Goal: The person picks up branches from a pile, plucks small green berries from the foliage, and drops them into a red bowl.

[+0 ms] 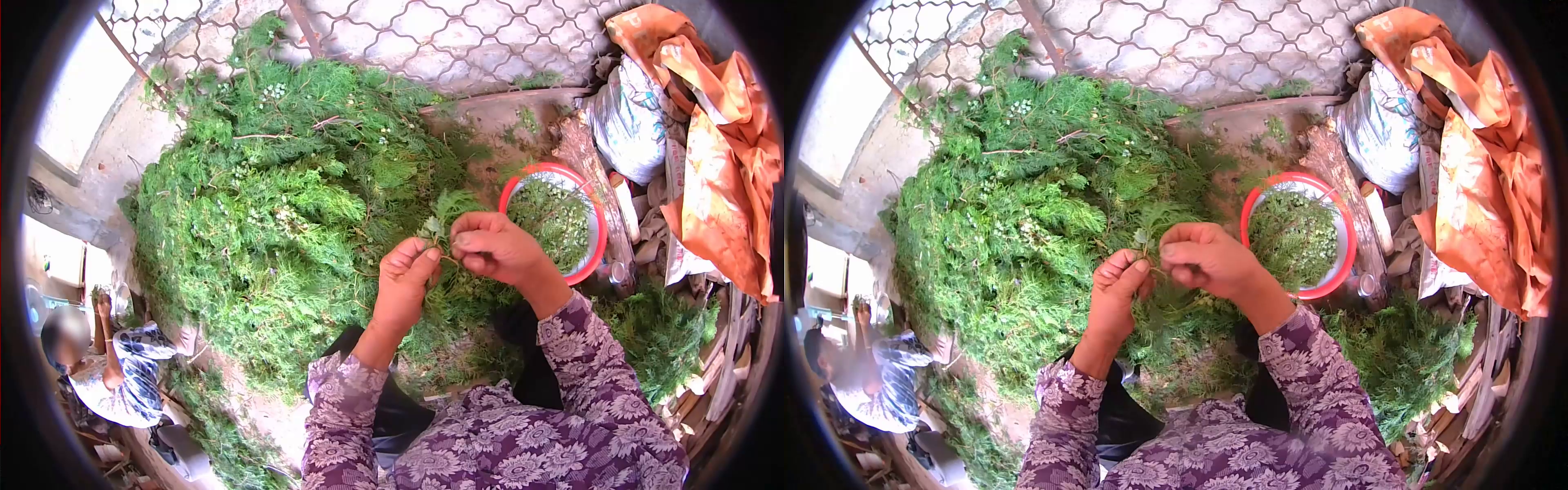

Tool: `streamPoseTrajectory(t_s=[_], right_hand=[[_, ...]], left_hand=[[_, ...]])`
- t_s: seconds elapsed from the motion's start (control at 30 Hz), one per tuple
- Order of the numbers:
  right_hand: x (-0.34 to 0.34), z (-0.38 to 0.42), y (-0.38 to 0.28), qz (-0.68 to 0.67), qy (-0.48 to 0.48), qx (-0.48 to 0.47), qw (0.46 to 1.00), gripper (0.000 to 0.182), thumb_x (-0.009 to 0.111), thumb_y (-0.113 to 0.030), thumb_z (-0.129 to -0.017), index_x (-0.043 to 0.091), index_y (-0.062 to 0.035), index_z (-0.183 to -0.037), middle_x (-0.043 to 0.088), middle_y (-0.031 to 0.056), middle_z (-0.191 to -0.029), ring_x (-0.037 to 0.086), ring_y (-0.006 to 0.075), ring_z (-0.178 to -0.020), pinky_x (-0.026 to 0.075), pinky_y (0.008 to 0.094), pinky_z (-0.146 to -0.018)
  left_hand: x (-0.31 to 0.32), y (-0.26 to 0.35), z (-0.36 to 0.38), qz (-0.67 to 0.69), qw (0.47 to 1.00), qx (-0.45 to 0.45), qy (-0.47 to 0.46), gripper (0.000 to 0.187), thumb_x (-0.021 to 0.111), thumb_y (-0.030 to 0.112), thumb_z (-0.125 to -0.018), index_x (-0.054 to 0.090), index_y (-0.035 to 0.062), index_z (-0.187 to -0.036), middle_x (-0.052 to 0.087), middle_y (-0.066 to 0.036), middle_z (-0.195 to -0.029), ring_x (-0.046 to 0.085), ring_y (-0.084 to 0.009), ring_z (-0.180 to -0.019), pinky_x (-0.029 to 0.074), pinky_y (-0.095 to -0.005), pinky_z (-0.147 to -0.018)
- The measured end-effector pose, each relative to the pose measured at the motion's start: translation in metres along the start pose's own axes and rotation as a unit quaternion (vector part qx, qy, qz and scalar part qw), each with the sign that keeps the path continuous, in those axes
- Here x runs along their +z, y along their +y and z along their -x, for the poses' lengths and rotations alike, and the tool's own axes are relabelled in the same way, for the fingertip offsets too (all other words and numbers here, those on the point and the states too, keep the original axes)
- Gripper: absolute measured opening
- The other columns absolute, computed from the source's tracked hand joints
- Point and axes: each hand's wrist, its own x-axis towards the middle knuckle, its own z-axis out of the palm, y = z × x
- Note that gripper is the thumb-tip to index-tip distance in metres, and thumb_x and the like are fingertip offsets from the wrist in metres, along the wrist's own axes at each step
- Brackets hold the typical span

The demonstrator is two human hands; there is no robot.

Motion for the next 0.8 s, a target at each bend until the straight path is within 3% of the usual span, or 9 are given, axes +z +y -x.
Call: streamPoseTrajectory(t_s=[0.07,0.23,0.3,0.37,0.43,0.5,0.57,0.67,0.8], right_hand=[[-0.009,-0.002,0.002,-0.166,-0.059,-0.074,0.982,0.010,0.055,-0.007,-0.080,0.052,-0.0044,-0.090,0.056,0.0083,-0.079,0.048,0.0088,-0.053,0.032,0.0164,-0.040],[0.001,0.007,-0.013,-0.163,-0.039,-0.118,0.979,0.008,0.053,-0.004,-0.080,0.050,-0.0048,-0.088,0.056,0.0084,-0.087,0.051,0.0094,-0.061,0.031,0.0162,-0.040],[-0.002,0.007,-0.012,-0.086,-0.036,-0.117,0.989,0.012,0.056,-0.002,-0.077,0.050,-0.0048,-0.087,0.056,0.0064,-0.085,0.051,0.0089,-0.064,0.031,0.0160,-0.042],[0.001,0.006,-0.010,-0.032,-0.006,-0.113,0.993,0.014,0.059,-0.003,-0.076,0.051,-0.0039,-0.088,0.055,0.0050,-0.083,0.050,0.0076,-0.063,0.032,0.0167,-0.043],[0.003,0.001,-0.005,0.024,0.026,-0.109,0.993,0.017,0.063,-0.005,-0.074,0.053,-0.0029,-0.088,0.055,0.0036,-0.081,0.050,0.0063,-0.062,0.033,0.0175,-0.044],[0.002,-0.008,0.004,0.311,0.114,-0.288,0.898,0.023,0.067,-0.011,-0.072,0.055,-0.0016,-0.090,0.054,0.0000,-0.075,0.047,0.0048,-0.056,0.036,0.0197,-0.047],[0.004,-0.007,0.006,0.325,0.133,-0.261,0.899,0.024,0.068,-0.012,-0.072,0.056,-0.0013,-0.089,0.055,0.0000,-0.072,0.048,0.0055,-0.057,0.039,0.0210,-0.050],[0.005,-0.005,0.006,0.357,0.158,-0.239,0.889,0.022,0.067,-0.012,-0.072,0.056,-0.0010,-0.087,0.056,0.0008,-0.069,0.050,0.0069,-0.058,0.041,0.0228,-0.053],[0.006,-0.004,0.008,0.398,0.175,-0.250,0.865,0.016,0.064,-0.012,-0.073,0.055,-0.0001,-0.081,0.058,0.0038,-0.068,0.052,0.0079,-0.060,0.042,0.0238,-0.054]], left_hand=[[0.001,0.002,0.000,0.046,0.998,-0.013,0.038,0.009,0.055,0.009,-0.085,0.053,0.0055,-0.077,0.049,0.004,-0.061,0.039,-0.0033,-0.052,0.031,-0.0181,-0.049],[-0.009,-0.009,0.001,-0.081,0.995,0.026,0.059,0.012,0.056,0.006,-0.084,0.052,0.0052,-0.072,0.047,0.006,-0.059,0.040,-0.0026,-0.051,0.032,-0.0186,-0.046],[-0.009,-0.014,0.001,-0.115,0.989,0.041,0.081,0.013,0.057,0.006,-0.083,0.052,0.0047,-0.071,0.047,0.006,-0.057,0.040,-0.0029,-0.050,0.032,-0.0193,-0.046],[-0.010,-0.018,0.001,-0.262,0.957,0.071,0.100,0.016,0.060,0.006,-0.080,0.051,0.0035,-0.068,0.046,0.003,-0.053,0.040,-0.0041,-0.049,0.033,-0.0208,-0.045],[-0.012,-0.025,0.000,-0.289,0.949,0.092,0.089,0.014,0.060,0.007,-0.081,0.053,0.0030,-0.070,0.048,0.003,-0.056,0.040,-0.0042,-0.049,0.033,-0.0202,-0.046],[-0.010,-0.025,0.000,-0.317,0.938,0.113,0.077,0.012,0.060,0.008,-0.081,0.055,0.0024,-0.073,0.050,0.002,-0.058,0.040,-0.0043,-0.050,0.032,-0.0195,-0.046],[-0.003,-0.019,0.000,-0.448,0.873,0.172,0.085,0.016,0.065,0.012,-0.074,0.052,0.0053,-0.066,0.047,-0.008,-0.052,0.048,-0.0220,-0.048,0.037,-0.0324,-0.051],[-0.002,-0.018,-0.001,-0.488,0.843,0.215,0.069,0.016,0.066,0.014,-0.072,0.054,0.0071,-0.066,0.050,-0.008,-0.053,0.049,-0.0271,-0.052,0.036,-0.0348,-0.056],[0.001,-0.015,-0.001,-0.456,0.870,0.171,0.083,0.015,0.066,0.014,-0.072,0.054,0.0078,-0.065,0.050,-0.007,-0.054,0.048,-0.0255,-0.051,0.035,-0.0338,-0.058]])
